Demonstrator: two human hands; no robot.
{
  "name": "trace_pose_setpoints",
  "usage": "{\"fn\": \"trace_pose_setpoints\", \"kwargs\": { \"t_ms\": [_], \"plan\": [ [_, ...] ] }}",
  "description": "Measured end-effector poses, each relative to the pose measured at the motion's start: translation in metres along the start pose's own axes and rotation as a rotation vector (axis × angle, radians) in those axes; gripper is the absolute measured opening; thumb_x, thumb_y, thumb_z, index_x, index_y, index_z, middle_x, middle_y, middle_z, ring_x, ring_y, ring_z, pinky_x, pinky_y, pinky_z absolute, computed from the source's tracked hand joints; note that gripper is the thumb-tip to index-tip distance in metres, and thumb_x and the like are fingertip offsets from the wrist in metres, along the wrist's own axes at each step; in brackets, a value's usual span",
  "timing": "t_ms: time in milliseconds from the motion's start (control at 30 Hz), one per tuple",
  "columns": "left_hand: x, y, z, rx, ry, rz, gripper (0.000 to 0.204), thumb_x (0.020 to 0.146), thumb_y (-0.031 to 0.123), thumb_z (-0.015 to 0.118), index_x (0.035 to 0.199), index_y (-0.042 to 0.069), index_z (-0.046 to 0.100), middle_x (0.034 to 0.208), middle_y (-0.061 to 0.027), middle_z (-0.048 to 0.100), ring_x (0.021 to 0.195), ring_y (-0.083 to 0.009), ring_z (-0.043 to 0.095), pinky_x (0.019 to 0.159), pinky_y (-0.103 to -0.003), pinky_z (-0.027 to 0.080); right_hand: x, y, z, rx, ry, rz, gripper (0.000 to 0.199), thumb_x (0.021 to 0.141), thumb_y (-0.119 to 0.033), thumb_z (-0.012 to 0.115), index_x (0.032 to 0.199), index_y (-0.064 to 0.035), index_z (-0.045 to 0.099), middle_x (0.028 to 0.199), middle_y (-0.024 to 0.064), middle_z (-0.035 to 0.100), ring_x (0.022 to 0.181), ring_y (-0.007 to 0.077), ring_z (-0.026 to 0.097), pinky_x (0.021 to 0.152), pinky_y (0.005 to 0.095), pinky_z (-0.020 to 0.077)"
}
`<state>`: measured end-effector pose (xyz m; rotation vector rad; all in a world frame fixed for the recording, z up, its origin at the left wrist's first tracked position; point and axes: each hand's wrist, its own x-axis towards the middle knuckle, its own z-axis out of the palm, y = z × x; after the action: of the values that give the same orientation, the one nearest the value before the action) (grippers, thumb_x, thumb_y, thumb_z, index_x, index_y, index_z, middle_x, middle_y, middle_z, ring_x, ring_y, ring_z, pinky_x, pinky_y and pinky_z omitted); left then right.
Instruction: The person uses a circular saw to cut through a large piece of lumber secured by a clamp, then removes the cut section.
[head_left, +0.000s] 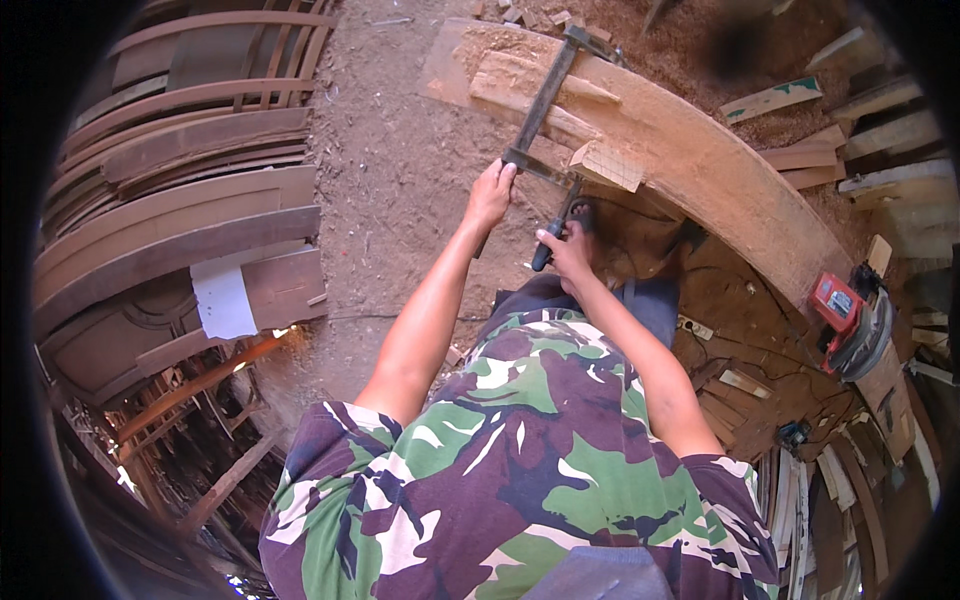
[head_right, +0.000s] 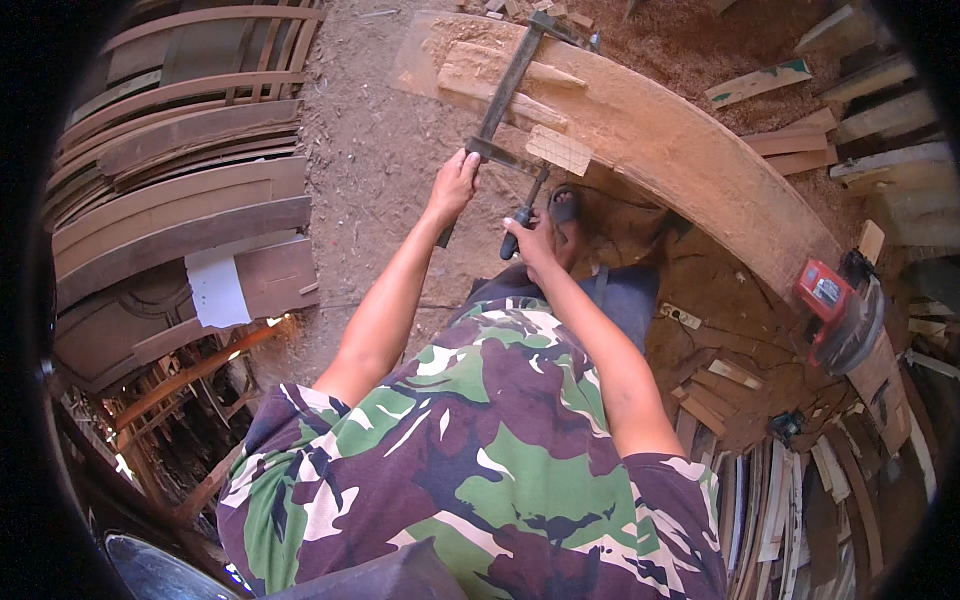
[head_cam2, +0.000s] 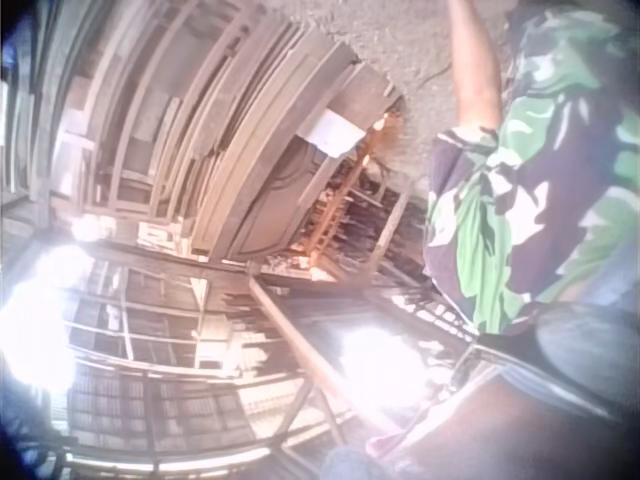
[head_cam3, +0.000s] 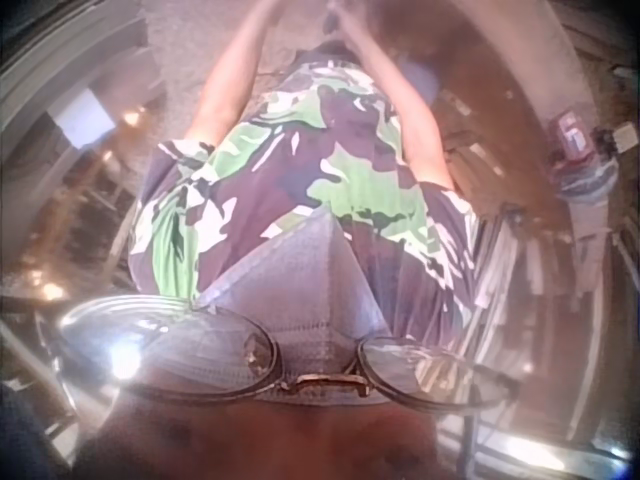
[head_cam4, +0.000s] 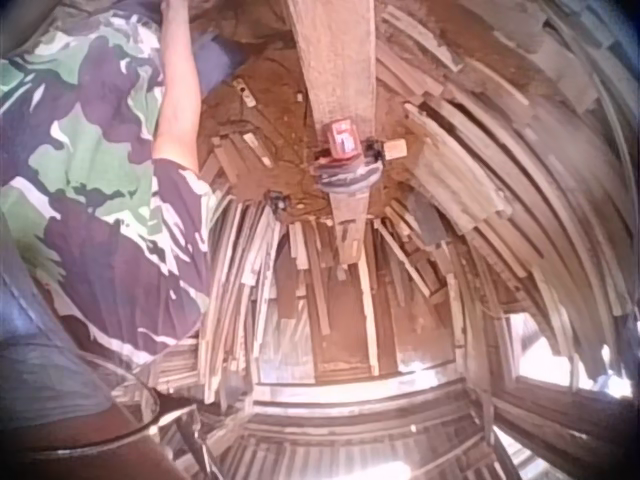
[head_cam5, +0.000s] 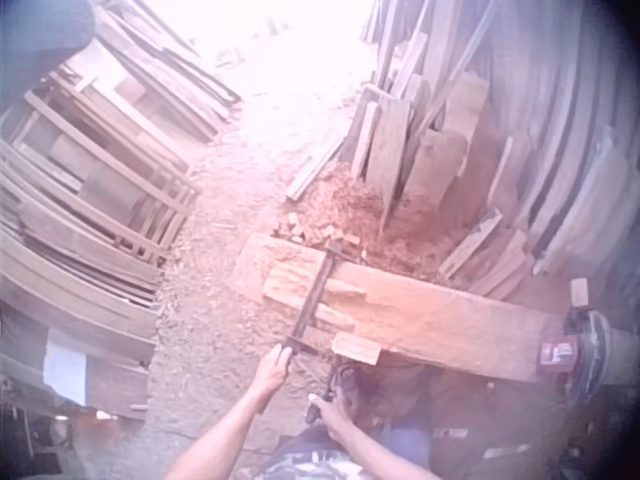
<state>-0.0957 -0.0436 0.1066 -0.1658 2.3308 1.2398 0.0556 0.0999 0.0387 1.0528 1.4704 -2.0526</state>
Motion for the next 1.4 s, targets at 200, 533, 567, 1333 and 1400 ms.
{"fn": "trace_pose_setpoints", "kwargs": {
  "t_ms": [200,533,567,1333,1400],
  "plan": [
    [0.002,-0.005,-0.001,-0.142,-0.052,-0.071,0.035,0.114,0.038,0.052,0.11,0.007,0.068,0.067,0.0005,0.058,0.059,-0.0114,0.056,0.057,-0.032,0.045,-0.006,-0.003,0.001,0.004,0.025,0.156,0.066,0.085,-0.022,0.092,0.132,-0.0001,0.052,0.114,0.0122,0.066,0.103,0.0221,0.069,0.078,0.0375,0.0616],
    [0.006,-0.01,-0.003,-0.102,-0.054,-0.061,0.033,0.114,0.038,0.052,0.109,0.009,0.066,0.067,0.0006,0.059,0.055,-0.0106,0.054,0.053,-0.032,0.043,-0.012,0.034,-0.015,0.734,-0.279,0.144,0.037,0.101,-0.026,0.072,0.131,-0.0062,0.063,0.116,0.0059,0.071,0.108,0.0196,0.066,0.098,0.0364,0.052],
    [0.005,-0.007,-0.003,-0.097,-0.055,-0.057,0.033,0.114,0.038,0.052,0.11,0.009,0.066,0.067,0.0005,0.059,0.055,-0.0108,0.054,0.052,-0.032,0.043,-0.009,0.037,-0.018,0.736,-0.29,0.162,0.037,0.102,-0.026,0.07,0.133,-0.0078,0.062,0.118,0.0058,0.07,0.112,0.0201,0.065,0.099,0.038,0.051],
    [0.002,-0.005,-0.003,-0.072,-0.007,-0.04,0.032,0.114,0.037,0.055,0.117,0.008,0.067,0.074,0.0017,0.063,0.059,-0.0072,0.055,0.054,-0.026,0.044,-0.003,-0.002,-0.024,0.284,-0.35,0.067,0.041,0.093,-0.022,0.085,0.122,-0.001,0.065,0.102,0.0023,0.071,0.095,0.0141,0.065,0.086,0.0297,0.0529],
    [0.001,0.002,-0.001,-0.07,0.023,-0.054,0.031,0.113,0.036,0.057,0.117,0.006,0.067,0.077,-0.0007,0.066,0.061,-0.0095,0.058,0.057,-0.027,0.048,-0.001,-0.007,-0.034,0.239,-0.371,0.054,0.045,0.094,-0.021,0.084,0.129,-0.0004,0.063,0.104,0.0026,0.07,0.095,0.0139,0.064,0.088,0.0293,0.0523]
  ]
}}
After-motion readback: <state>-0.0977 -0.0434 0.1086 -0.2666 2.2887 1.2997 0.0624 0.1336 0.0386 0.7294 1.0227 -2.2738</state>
